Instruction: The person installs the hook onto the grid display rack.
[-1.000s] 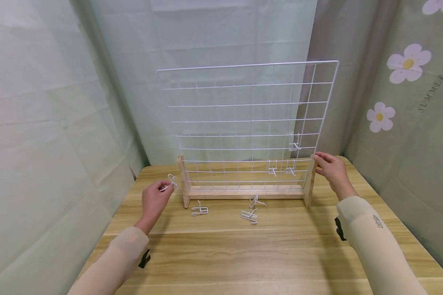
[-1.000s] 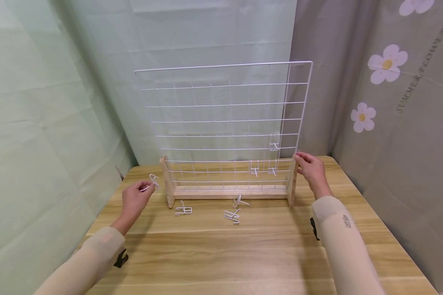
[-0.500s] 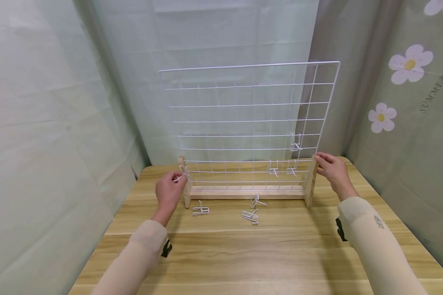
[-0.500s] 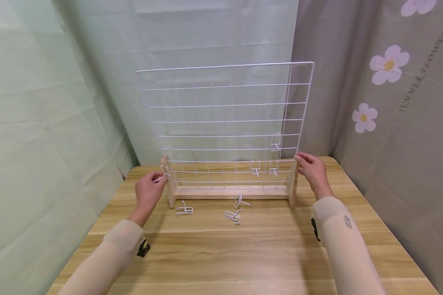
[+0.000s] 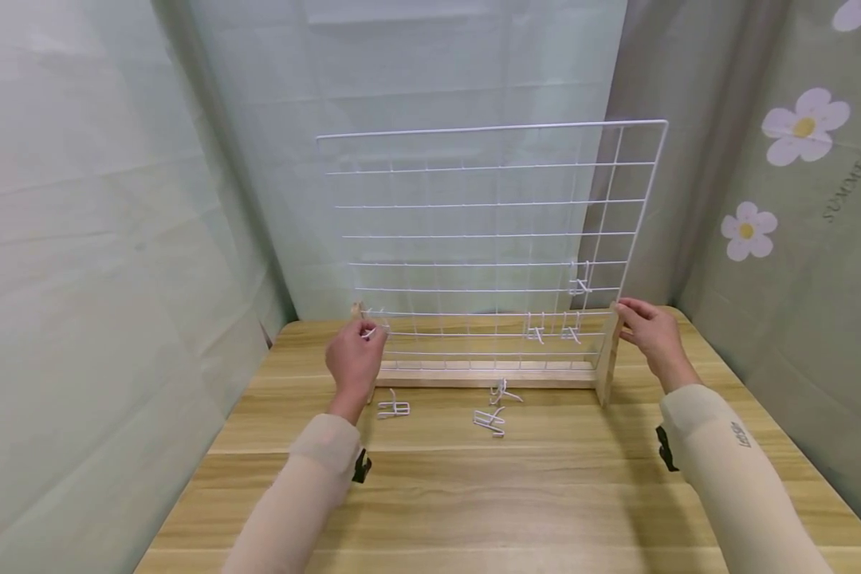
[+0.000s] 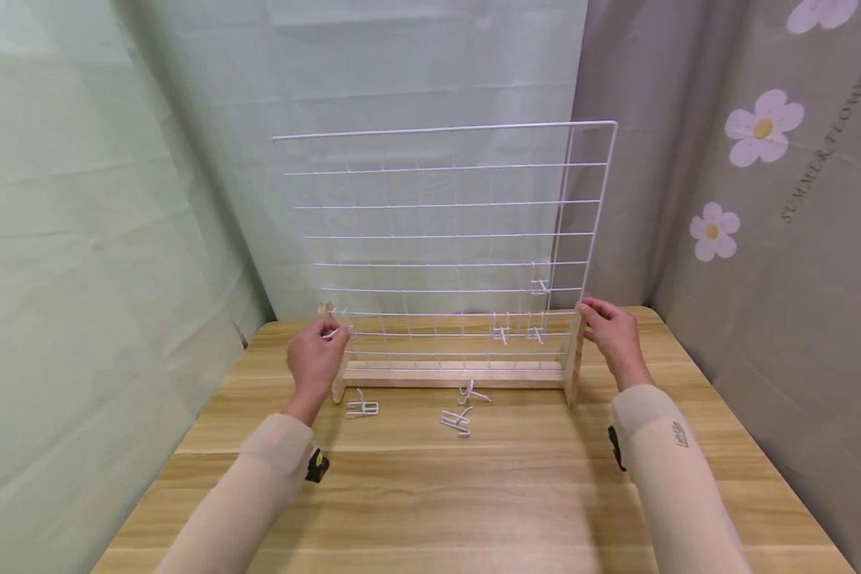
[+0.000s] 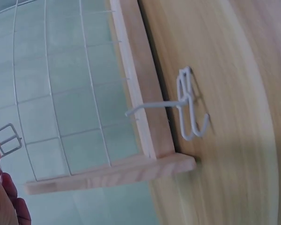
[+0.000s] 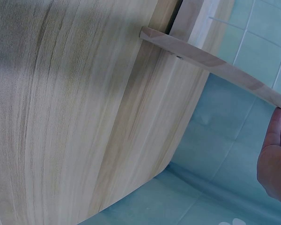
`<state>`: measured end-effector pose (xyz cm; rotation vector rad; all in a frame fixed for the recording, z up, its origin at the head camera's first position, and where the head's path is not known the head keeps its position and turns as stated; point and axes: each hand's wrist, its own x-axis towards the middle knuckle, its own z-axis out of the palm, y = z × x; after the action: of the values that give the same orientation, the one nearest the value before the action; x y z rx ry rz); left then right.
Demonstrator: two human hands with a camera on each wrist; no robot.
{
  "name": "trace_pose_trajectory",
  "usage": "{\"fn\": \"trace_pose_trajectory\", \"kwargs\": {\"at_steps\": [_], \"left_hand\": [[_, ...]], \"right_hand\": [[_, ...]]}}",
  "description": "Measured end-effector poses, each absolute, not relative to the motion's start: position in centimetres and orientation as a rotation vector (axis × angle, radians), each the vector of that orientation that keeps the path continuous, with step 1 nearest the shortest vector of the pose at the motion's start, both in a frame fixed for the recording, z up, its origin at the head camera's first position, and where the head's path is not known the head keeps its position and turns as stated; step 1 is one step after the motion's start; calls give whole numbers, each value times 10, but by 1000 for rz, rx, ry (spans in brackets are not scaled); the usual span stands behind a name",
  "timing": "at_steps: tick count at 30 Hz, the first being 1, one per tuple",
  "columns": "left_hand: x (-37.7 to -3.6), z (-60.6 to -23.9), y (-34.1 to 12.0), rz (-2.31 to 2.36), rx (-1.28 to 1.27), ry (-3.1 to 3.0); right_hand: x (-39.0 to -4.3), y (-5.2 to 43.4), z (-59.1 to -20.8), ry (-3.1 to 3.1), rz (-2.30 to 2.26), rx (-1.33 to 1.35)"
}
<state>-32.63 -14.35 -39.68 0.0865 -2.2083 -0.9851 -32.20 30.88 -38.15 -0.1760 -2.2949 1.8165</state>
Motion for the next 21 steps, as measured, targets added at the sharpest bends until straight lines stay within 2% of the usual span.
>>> {"fn": "trace_pose_trajectory", "kwargs": {"at_steps": [21], "left_hand": [[-345,-368,-116,-833,108,-2243]], "right_hand": [[-321,309,-382,-2285,1825,-191]]}}
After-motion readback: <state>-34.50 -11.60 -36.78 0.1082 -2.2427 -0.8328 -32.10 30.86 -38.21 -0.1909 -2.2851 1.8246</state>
